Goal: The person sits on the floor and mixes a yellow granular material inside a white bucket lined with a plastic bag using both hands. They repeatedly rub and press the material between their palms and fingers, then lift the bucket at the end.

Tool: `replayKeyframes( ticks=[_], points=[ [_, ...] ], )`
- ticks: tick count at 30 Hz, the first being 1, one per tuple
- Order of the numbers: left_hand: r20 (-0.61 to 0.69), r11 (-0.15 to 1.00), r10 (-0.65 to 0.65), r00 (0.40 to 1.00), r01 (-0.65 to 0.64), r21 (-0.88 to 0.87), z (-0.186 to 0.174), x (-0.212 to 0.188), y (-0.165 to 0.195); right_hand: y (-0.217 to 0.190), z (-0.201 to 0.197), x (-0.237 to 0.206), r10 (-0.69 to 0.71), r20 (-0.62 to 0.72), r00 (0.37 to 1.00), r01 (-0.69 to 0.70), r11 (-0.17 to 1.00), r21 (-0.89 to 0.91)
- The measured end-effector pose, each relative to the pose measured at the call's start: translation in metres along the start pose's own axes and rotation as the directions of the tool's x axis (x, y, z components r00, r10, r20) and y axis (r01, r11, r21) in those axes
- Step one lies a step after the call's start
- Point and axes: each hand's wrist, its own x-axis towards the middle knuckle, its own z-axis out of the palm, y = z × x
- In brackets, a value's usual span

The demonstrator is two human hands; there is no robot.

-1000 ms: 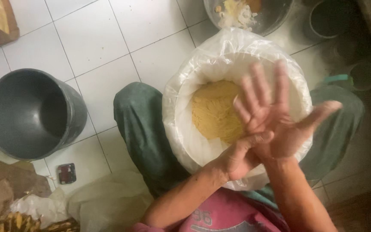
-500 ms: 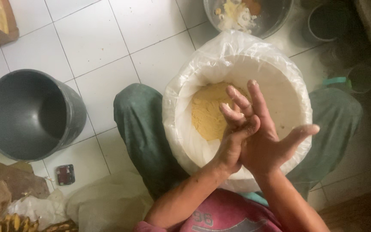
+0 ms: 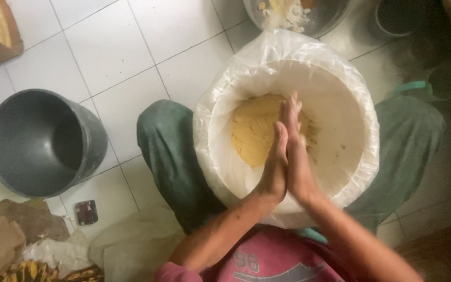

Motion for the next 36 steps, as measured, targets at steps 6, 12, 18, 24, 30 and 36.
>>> replayKeyframes(
  ticks=[6,12,18,24,30,36],
  points=[
    [-0.145,0.761,-0.392,0.908,0.232,-0.606,-0.02,0.005,-0.002,0.013,-0.028,0.009,-0.195,0.084,0.977,0.198,0.98,-0.024],
    [-0.168,0.67,-0.487,0.857,0.243,-0.701,-0.038,0.009,0.0,0.016,-0.03,-0.004,0.123,0.267,0.956,0.016,0.885,-0.466],
    [-0.146,0.681,-0.381,0.913,0.171,-0.712,-0.028,0.004,-0.003,0.015,-0.026,-0.003,0.064,0.418,0.906,0.081,0.944,-0.32],
    [-0.232,0.817,-0.218,0.948,0.047,-0.575,-0.042,0.003,0.007,0.004,-0.052,-0.007,0.086,0.342,0.936,-0.26,0.824,0.503],
    [0.448,-0.061,0.22,0.866,0.471,-0.88,-0.05,0.003,0.007,-0.005,-0.035,-0.017,0.149,0.451,0.88,-0.47,0.408,0.783],
    [0.375,0.196,-0.168,0.912,0.404,-0.894,-0.047,-0.005,0.016,0.017,-0.039,-0.019,0.149,0.52,0.841,-0.494,0.604,0.626]
  ],
)
